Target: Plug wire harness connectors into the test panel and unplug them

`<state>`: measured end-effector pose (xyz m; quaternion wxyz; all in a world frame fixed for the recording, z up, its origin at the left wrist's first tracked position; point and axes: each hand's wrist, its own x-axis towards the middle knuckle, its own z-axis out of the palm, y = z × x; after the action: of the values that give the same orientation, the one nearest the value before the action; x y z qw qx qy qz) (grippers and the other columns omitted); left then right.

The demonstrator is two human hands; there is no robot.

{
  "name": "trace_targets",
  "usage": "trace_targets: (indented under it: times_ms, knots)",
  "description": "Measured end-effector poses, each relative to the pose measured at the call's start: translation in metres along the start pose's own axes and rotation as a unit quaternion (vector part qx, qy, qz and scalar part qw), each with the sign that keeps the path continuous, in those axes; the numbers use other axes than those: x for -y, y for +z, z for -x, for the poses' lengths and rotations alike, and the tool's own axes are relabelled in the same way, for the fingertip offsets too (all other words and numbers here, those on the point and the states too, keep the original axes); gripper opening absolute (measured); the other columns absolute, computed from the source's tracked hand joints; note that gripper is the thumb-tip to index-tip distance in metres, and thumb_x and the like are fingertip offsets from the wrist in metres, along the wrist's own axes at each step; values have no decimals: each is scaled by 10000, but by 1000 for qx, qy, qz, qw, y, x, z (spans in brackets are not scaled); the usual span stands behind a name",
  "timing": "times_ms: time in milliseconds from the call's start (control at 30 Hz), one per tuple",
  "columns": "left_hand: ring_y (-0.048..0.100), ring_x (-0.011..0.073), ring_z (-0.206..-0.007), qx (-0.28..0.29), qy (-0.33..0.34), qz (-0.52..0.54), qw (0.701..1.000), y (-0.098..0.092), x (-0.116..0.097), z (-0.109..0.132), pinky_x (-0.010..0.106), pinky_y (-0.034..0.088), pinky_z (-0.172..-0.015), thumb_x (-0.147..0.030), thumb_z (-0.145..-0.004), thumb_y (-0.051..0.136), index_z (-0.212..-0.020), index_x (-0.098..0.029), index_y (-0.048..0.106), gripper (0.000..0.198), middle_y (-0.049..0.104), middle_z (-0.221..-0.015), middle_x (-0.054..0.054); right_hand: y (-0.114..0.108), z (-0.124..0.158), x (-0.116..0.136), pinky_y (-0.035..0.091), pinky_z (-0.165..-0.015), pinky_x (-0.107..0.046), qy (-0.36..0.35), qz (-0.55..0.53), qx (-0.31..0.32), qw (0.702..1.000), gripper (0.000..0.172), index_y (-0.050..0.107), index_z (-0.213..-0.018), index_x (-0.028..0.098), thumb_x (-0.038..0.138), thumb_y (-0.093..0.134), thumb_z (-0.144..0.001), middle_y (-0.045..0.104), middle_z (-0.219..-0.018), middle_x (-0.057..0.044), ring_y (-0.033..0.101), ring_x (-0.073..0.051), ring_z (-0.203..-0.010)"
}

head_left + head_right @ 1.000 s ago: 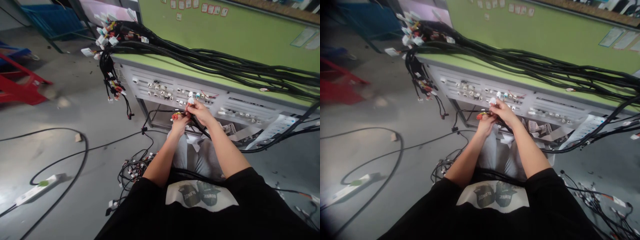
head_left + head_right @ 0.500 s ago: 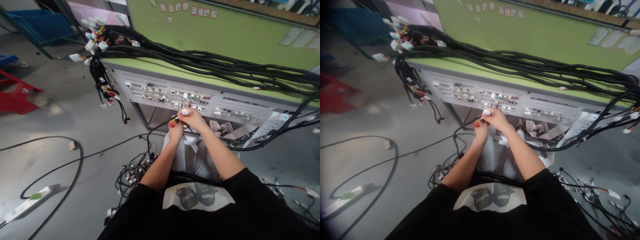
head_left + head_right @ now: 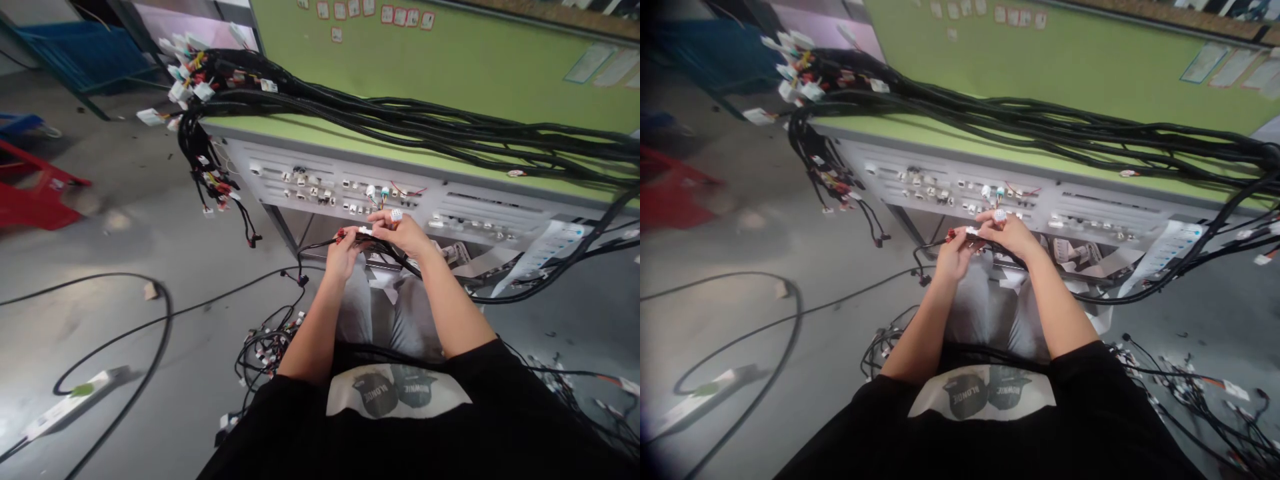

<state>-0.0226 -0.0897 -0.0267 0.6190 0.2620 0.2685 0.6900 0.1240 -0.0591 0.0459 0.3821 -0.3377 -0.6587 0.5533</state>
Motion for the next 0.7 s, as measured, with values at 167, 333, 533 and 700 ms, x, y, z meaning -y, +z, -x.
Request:
trace_targets:
  times_ms: [167,333,533,700]
  knots:
    - [609,160,-773,-58,11,-14,998,-2,10,-5,373,533,-725,-327,-673,682,-759,-137,584,231,616,-850,50,-5,3,-20,394,-549,-209,-19,-33,-165,986,232,655,-879,182,317,659,-690,582,-626,40,462,-65,-527]
    - [606,159,-768,-80,26,-27,996,0,16,-8,371,538,-719,-373,-648,695,-747,-135,569,287,604,-841,51,-16,4,-41,468,-608,-217,12,-239,-292,926,212,615,-813,187,287,701,-647,586,-623,54,467,-39,-489]
    - [613,152,-742,-97,44,-39,994,1,18,-9,367,540,-707,-381,-650,689,-741,-140,563,287,602,-827,45,-22,2,-58,511,-637,-227,15,-292,-314,903,122,589,-697,161,172,700,-649,527,-529,73,469,-37,-467]
    - [614,156,-719,-133,71,-55,987,0,13,-9,344,544,-652,-370,-635,693,-731,-143,559,281,600,-794,40,-24,-3,-75,535,-593,-247,139,-304,-343,878,87,564,-704,154,81,607,-724,585,-557,45,535,-67,-509]
